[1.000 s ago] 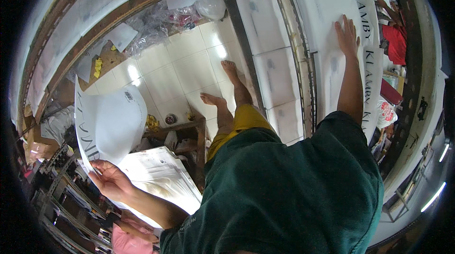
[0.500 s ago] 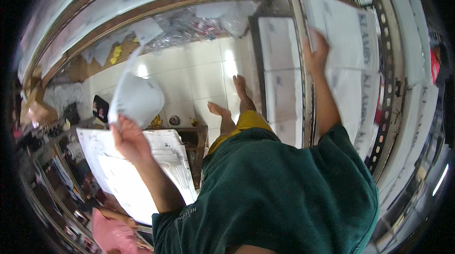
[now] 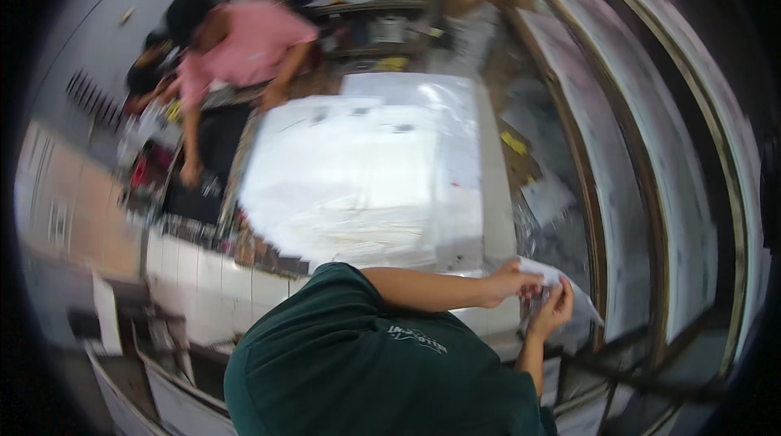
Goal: The person repeatedly picks up white printed sheets from a table and places them onto a nearby metal shelving unit. The person handles the sheets one at a time, stacking them on the shelves while another person works at a table in the background.
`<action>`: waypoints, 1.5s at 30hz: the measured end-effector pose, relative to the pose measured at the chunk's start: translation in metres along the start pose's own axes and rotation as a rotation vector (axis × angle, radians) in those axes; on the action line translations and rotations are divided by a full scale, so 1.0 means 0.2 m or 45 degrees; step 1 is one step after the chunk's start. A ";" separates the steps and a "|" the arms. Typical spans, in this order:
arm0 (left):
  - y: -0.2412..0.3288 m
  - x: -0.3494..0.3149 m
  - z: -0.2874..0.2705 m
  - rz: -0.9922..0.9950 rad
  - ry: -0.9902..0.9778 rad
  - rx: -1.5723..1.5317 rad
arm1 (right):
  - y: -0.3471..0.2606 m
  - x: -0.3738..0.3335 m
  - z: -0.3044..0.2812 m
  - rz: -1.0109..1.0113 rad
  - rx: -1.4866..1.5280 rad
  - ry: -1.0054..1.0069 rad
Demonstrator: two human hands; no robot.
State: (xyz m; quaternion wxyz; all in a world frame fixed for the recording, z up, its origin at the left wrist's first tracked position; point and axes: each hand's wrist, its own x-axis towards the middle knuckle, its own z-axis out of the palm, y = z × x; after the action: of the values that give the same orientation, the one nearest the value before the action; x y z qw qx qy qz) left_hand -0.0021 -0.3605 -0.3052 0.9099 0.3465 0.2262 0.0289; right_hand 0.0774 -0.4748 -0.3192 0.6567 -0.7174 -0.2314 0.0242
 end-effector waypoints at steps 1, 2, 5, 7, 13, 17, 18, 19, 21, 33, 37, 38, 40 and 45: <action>0.02 -0.04 -0.04 -0.003 -0.016 -0.023 | 0.00 0.00 0.04 -0.054 -0.017 0.058; 0.04 -0.07 -0.07 -0.019 -0.040 -0.043 | 0.01 0.02 0.06 -0.099 -0.036 0.131; 0.09 -0.15 -0.23 0.007 0.078 -0.136 | 0.09 0.17 0.03 -0.201 -0.158 0.203; 0.09 -0.16 -0.39 0.066 0.186 -0.084 | 0.09 0.27 0.02 -0.205 -0.141 0.196; 0.14 -0.50 -0.67 0.454 0.665 -0.451 | 0.01 0.42 -0.02 -0.147 -0.046 0.123; 0.08 -0.63 -0.73 0.521 0.819 -0.508 | 0.06 0.44 -0.04 -0.141 -0.028 0.106; 0.08 -0.64 -0.72 0.540 0.852 -0.539 | 0.07 0.44 -0.04 -0.128 -0.005 0.095; 0.06 -0.65 -0.71 0.557 0.885 -0.569 | 0.10 0.44 -0.06 -0.100 0.005 0.104; 0.03 -0.66 -0.68 0.571 0.876 -0.602 | 0.15 0.46 -0.10 -0.044 0.028 0.127; -0.02 -0.78 -0.58 0.684 0.945 -0.589 | 0.36 0.54 -0.20 -0.132 0.025 0.124; -0.03 -0.84 -0.59 0.722 1.006 -0.614 | 0.32 0.49 -0.19 -0.051 0.086 0.080; -0.03 -0.85 -0.61 0.746 1.010 -0.621 | 0.34 0.49 -0.19 -0.039 0.090 0.067; -0.03 -0.85 -0.67 0.791 1.016 -0.645 | 0.36 0.50 -0.20 -0.029 0.083 0.048; 0.01 -0.85 -0.89 1.039 1.052 -0.782 | 0.34 0.47 -0.20 -0.061 0.086 0.090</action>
State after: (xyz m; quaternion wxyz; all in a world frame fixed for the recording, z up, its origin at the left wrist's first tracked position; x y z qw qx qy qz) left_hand -0.2301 -0.2853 -0.3542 0.7216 0.0894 0.3890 0.5657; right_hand 0.1954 -0.4793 -0.3523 0.6887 -0.6894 -0.2244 -0.0091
